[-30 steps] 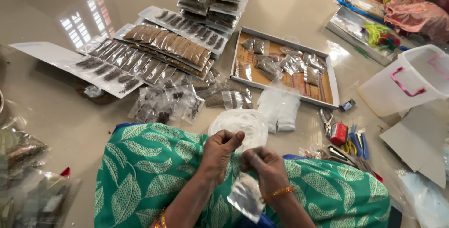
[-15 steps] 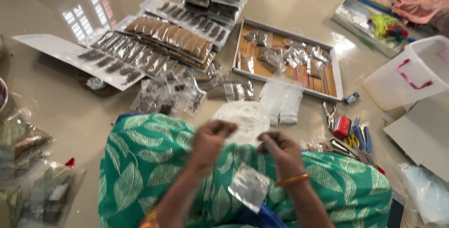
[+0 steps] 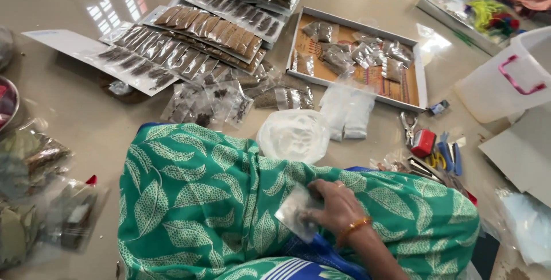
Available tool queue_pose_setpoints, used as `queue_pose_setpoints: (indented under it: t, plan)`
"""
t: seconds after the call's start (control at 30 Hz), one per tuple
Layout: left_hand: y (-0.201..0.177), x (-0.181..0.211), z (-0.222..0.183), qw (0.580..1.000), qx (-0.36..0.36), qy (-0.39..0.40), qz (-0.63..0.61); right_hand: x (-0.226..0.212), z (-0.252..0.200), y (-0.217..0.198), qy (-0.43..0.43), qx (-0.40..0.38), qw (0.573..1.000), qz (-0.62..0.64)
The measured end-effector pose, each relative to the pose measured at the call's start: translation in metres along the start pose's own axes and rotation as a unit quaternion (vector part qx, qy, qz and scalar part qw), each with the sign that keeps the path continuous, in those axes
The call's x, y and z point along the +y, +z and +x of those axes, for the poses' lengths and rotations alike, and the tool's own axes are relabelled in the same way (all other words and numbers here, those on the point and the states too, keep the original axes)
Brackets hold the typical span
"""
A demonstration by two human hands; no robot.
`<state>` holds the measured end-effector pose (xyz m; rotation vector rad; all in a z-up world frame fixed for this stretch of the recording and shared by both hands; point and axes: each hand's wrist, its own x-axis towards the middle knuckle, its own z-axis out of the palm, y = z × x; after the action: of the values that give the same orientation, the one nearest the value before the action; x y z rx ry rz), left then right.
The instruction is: The person manually packages small items such as seeds and cotton into individual plastic bags.
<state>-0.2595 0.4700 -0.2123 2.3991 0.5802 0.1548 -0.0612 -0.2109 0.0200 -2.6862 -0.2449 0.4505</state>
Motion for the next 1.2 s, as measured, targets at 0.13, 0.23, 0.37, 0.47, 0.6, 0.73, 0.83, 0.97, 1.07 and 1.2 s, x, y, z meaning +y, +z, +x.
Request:
queue_pose_setpoints:
  t: [0.13, 0.23, 0.37, 0.47, 0.6, 0.73, 0.83, 0.97, 1.07, 1.2]
  plan:
    - [0.013, 0.282, -0.035, 0.995, 0.007, 0.019, 0.1, 0.029, 0.0, 0.018, 0.045, 0.029, 0.995, 0.085]
    - [0.017, 0.429, -0.059, 0.991, -0.001, 0.127, 0.036, 0.04, 0.0, 0.015, 0.067, 0.06, 0.985, 0.144]
    - [0.072, 0.526, -0.048, 0.928, -0.071, 0.33, -0.157, 0.045, -0.014, 0.0, 0.015, 0.095, 0.973, 0.208]
    - [0.098, 0.572, -0.049, 0.88, -0.143, 0.409, -0.194, 0.054, -0.023, -0.002, 0.036, 0.049, 0.86, 0.506]
    - [0.137, 0.582, -0.056, 0.873, -0.31, 0.28, -0.251, 0.059, -0.022, 0.012, -0.003, 0.058, 0.809, 0.585]
    - [0.153, 0.567, -0.057, 0.907, -0.275, 0.186, -0.257, 0.047, -0.019, 0.013, 0.023, 0.034, 0.795, 0.605]
    - [0.144, 0.563, -0.05, 0.925, -0.284, 0.178, -0.179, 0.027, -0.018, 0.004, 0.05, 0.028, 0.844, 0.533]
    - [0.135, 0.563, -0.045, 0.912, -0.363, 0.125, -0.143, 0.027, -0.017, 0.005, 0.029, 0.035, 0.848, 0.528]
    - [0.138, 0.557, -0.044, 0.878, -0.396, 0.122, -0.239, 0.051, -0.011, 0.021, 0.064, 0.08, 0.793, 0.6]
    - [0.171, 0.542, -0.046, 0.822, -0.42, 0.081, -0.377, 0.048, -0.012, 0.027, 0.078, 0.103, 0.733, 0.668]
